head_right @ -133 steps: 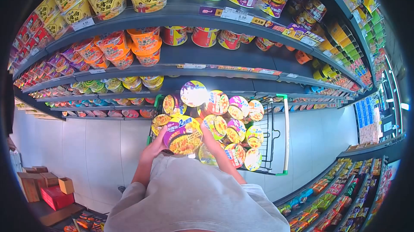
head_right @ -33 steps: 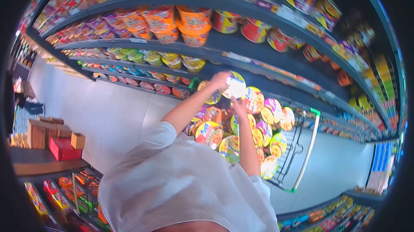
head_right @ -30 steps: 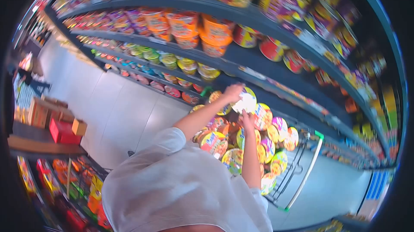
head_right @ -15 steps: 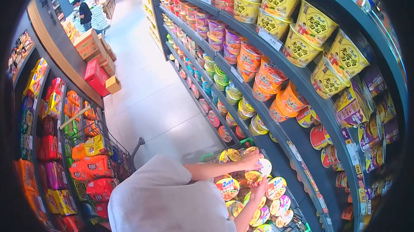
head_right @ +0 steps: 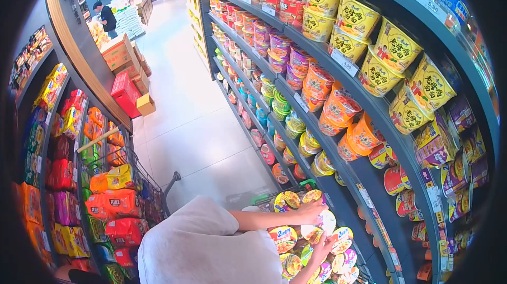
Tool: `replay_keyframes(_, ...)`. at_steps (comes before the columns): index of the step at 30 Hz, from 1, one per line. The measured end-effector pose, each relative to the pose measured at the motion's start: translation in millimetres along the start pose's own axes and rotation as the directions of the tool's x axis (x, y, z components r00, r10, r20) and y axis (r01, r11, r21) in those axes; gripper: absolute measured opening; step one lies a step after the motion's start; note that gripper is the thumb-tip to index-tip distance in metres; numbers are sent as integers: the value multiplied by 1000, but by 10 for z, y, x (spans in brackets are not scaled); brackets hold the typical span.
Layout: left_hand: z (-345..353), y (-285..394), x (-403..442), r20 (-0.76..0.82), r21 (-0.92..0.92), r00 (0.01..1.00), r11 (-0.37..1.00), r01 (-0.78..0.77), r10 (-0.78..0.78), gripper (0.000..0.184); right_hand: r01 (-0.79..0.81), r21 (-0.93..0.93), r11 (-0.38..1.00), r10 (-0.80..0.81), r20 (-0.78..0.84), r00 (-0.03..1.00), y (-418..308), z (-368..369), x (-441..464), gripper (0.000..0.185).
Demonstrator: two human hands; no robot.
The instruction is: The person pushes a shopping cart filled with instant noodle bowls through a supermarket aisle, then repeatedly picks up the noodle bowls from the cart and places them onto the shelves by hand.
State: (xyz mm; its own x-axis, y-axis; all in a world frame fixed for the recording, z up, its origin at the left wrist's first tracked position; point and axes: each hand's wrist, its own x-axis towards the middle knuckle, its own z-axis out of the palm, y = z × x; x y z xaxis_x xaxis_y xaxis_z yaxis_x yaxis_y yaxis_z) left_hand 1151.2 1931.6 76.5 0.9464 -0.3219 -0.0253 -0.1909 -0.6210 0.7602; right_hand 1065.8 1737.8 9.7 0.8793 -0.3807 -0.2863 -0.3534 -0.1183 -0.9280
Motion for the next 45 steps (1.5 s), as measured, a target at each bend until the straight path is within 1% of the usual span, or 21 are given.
replay_keyframes(5, 3, 19, -201, 15, 9, 996, 996, -89, 89, 58, -27, 57, 998, 26, 13, 1000, 119, -41, -103, 49)
replay_keyframes(16, -12, 29, -357, -106, -295, 988, 946, -138, 111, 45, 41, 126, 991, -37, -30, 999, 234, -186, -138, 40)
replay_keyframes(18, 119, -101, -303, 9, -465, 999, 885, -36, 46, 51, 170, 201, 965, -145, -132, 981, 338, -118, -107, 17)
replay_keyframes(19, 390, -296, -195, -107, -344, 991, 932, -115, 82, 56, 344, 54, 937, -338, -99, 936, 579, -203, 28, 15)
replay_keyframes(20, 77, -96, -239, 85, -468, 996, 882, 60, -22, 64, 157, 192, 969, -147, -63, 987, 83, -138, -260, 16)
replay_keyframes(21, 6, -52, -226, 133, -531, 991, 841, 101, -35, 62, 79, 176, 981, -68, -71, 995, -83, -176, -334, 27)
replay_keyframes(22, -135, 108, -267, -22, -480, 1000, 877, -19, 9, 56, 0, 162, 987, 12, -78, 997, -247, -225, -404, 54)
replay_keyframes(25, -430, 260, -96, 44, -550, 979, 823, -142, 198, 42, 166, -46, 985, -170, -108, 979, -852, -360, -451, 49)
replay_keyframes(27, -865, 655, -84, 77, -604, 963, 781, -161, 259, 41, 40, -112, 993, -43, -22, 999, -1398, -593, -489, 41)
replay_keyframes(29, -1481, 1136, -209, 227, -790, 966, 603, 110, 122, 40, 251, 76, 965, -256, 57, 965, -2172, -877, -866, 41)
replay_keyframes(31, -1726, 1080, -72, 152, -906, 971, 418, 63, 183, 40, 389, 337, 857, -428, 48, 902, -2549, -1212, -952, 44)
replay_keyframes(32, -1687, 1075, -17, 21, -945, 989, 325, -28, 145, 37, 441, 438, 784, -437, -115, 892, -2541, -1227, -905, 46)
replay_keyframes(33, -1499, 955, 88, 9, -894, 992, 446, -48, 125, 39, 500, 518, 694, -421, -272, 865, -2470, -1222, -832, 47)
replay_keyframes(34, -1162, 720, 222, -8, -828, 995, 557, -64, 103, 41, 525, 238, 817, -442, -326, 836, -2200, -1130, -665, 48)
replay_keyframes(35, -818, 483, 306, -32, -748, 997, 659, -74, 75, 44, 421, 223, 879, -368, -243, 897, -1782, -983, -482, 48)
replay_keyframes(36, -430, 306, 278, 289, -908, 956, 332, 255, 54, 46, 361, 369, 856, -322, -164, 932, -1285, -726, -261, 50)
replay_keyframes(37, -97, 225, 203, 554, -825, 818, -32, 565, 156, 48, 159, 564, 811, -151, -62, 987, -1263, -383, -471, 53)
replay_keyframes(39, 200, 231, -38, 507, -829, 857, 219, 514, -92, 58, 59, 601, 797, 73, -192, 979, -567, -104, -342, 55)
replay_keyframes(40, 199, 193, -104, 548, -811, 833, 199, 550, -67, 62, -10, 701, 713, 99, -87, 991, -682, -104, -525, 53)
replay_keyframes(42, 159, 159, -256, 640, -757, 769, 168, 632, -11, 68, -131, 675, 726, 208, -35, 977, -666, -154, -650, 51)
replay_keyframes(45, 48, 239, -459, 665, -695, 747, 345, 631, -28, 73, -220, 667, 711, 284, 13, 959, -684, -226, -762, 52)
